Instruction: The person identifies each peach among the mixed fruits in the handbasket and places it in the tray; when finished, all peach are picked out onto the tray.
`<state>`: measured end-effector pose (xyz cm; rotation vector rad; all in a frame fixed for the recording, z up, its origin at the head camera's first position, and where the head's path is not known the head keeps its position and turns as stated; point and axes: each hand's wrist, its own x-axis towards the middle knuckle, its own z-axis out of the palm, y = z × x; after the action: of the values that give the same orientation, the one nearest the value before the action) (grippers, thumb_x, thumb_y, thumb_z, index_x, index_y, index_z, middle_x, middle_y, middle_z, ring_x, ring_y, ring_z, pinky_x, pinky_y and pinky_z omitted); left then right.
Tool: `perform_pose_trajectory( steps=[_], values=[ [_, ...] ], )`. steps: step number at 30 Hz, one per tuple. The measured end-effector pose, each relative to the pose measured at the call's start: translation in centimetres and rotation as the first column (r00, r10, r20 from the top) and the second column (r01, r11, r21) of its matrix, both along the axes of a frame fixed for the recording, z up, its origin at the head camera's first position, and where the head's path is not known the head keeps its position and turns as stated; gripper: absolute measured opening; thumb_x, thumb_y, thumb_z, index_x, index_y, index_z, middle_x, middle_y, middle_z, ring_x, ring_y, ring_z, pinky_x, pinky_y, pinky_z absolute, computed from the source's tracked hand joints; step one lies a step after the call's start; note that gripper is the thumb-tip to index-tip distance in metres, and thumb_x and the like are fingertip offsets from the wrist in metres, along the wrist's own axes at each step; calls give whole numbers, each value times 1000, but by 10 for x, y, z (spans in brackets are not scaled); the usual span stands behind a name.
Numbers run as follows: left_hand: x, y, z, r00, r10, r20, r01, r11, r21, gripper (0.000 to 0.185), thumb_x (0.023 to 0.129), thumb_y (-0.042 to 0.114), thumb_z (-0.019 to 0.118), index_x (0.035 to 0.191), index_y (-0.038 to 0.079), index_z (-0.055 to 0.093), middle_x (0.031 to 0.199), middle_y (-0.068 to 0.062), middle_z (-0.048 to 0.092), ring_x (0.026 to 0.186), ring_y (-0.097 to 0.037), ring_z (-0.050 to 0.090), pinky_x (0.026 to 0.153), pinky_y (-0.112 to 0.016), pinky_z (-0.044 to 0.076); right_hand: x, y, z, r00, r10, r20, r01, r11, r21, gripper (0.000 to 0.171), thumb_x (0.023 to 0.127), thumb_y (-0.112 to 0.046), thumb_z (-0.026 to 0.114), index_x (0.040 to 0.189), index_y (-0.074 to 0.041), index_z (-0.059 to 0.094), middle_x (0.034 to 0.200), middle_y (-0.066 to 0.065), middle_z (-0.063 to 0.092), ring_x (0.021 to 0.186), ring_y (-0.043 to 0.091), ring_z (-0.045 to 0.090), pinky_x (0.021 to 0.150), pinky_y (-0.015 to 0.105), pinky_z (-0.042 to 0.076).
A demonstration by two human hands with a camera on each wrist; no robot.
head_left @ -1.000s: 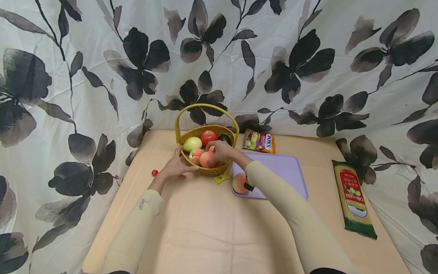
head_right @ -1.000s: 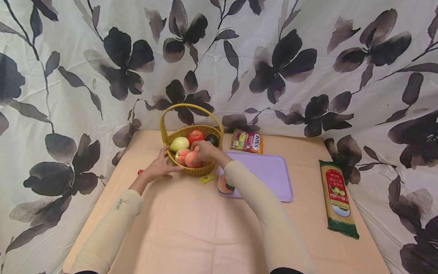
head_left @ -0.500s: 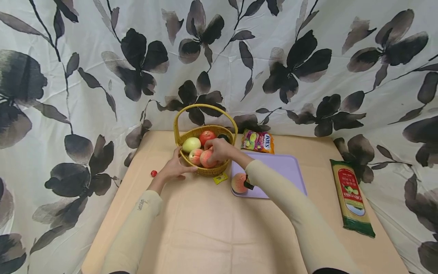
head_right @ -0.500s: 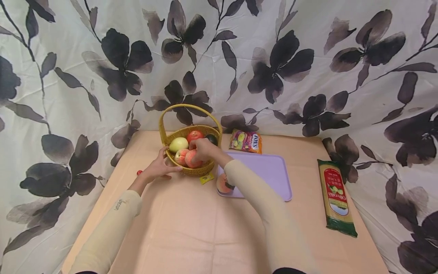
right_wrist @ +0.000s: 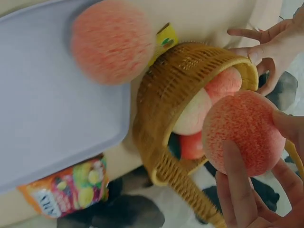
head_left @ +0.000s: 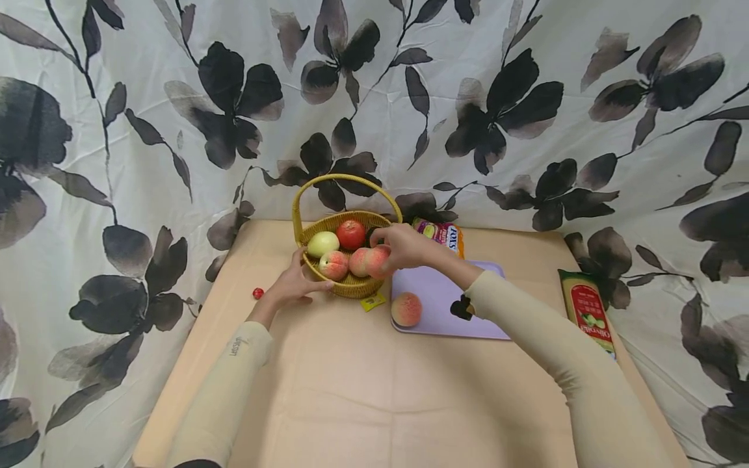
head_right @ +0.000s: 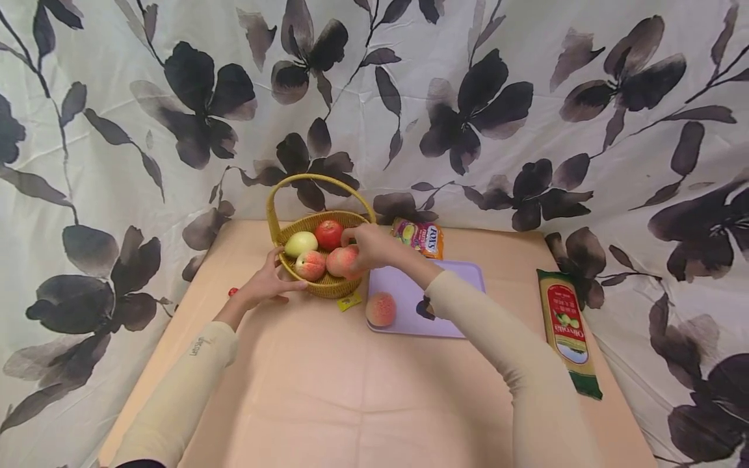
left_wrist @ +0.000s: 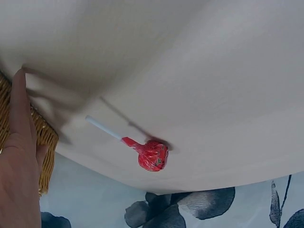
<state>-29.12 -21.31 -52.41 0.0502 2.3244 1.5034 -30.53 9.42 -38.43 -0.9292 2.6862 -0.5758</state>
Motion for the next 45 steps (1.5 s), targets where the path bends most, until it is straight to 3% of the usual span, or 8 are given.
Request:
perform_pose_trajectory(
  steps=[5, 11, 18, 23, 37, 43, 45],
  values=[
    [-2, -1, 0, 1000, 2, 21, -2, 1000, 4, 128, 86, 36, 87, 165, 28, -13, 175, -19, -5, 150, -48, 33, 97, -63, 56, 13, 34, 5, 1000, -7, -18, 7, 1000, -1, 49, 73, -17, 93, 116, -9, 70, 99, 10, 69, 90, 24, 56, 66, 29, 49],
    [2, 1, 13, 999, -3, 52, 3, 1000, 12, 125, 88, 29, 86, 165, 22, -12, 175, -20, -5, 151, -51, 30, 100, -67, 53, 28, 72, -3, 999, -10, -41, 13, 998, 60, 48, 71, -14, 91, 113, -6, 71, 89, 9, 70, 84, 24, 53, 67, 31, 43],
    [10, 5, 31, 999, -20, 48, 20, 1000, 8, 123, 89, 27, 84, 165, 16, -11, 174, -24, -4, 140, -48, 42, 97, -64, 56, 41, 102, -36, 998, -47, -47, 51, 995, 86, 47, 70, -10, 89, 113, -4, 69, 89, 10, 68, 82, 24, 51, 66, 31, 42],
    [11, 5, 34, 998, -23, 56, 21, 999, 24, 122, 90, 26, 84, 165, 18, -12, 174, -24, -5, 146, -50, 36, 99, -64, 55, 50, 109, -58, 995, -91, -40, 93, 993, 74, 46, 71, -9, 89, 112, -6, 69, 91, 12, 65, 87, 26, 51, 68, 31, 42],
    [10, 5, 30, 998, -19, 62, 17, 1000, 26, 122, 90, 26, 84, 166, 19, -11, 174, -23, -5, 145, -50, 37, 100, -65, 54, 63, 104, -97, 994, -80, -71, 87, 991, 99, 46, 67, -10, 90, 109, -6, 70, 86, 9, 61, 82, 23, 50, 62, 29, 40],
    [-1, 1, 2, 1000, -2, 17, 3, 1000, -4, 127, 86, 39, 86, 165, 27, -13, 175, -19, -5, 144, -47, 39, 94, -59, 59, 67, 99, -103, 994, -95, -59, 103, 985, 137, 46, 68, -10, 89, 110, -7, 71, 89, 11, 60, 82, 25, 50, 62, 32, 39],
    [-1, 1, 3, 1000, 3, 28, -3, 1000, 3, 127, 86, 37, 87, 165, 28, -12, 175, -18, -4, 144, -46, 39, 95, -60, 58, 68, 97, -103, 992, -107, -64, 115, 982, 147, 45, 69, -11, 89, 110, -7, 71, 91, 12, 60, 83, 26, 51, 63, 33, 39]
  ],
)
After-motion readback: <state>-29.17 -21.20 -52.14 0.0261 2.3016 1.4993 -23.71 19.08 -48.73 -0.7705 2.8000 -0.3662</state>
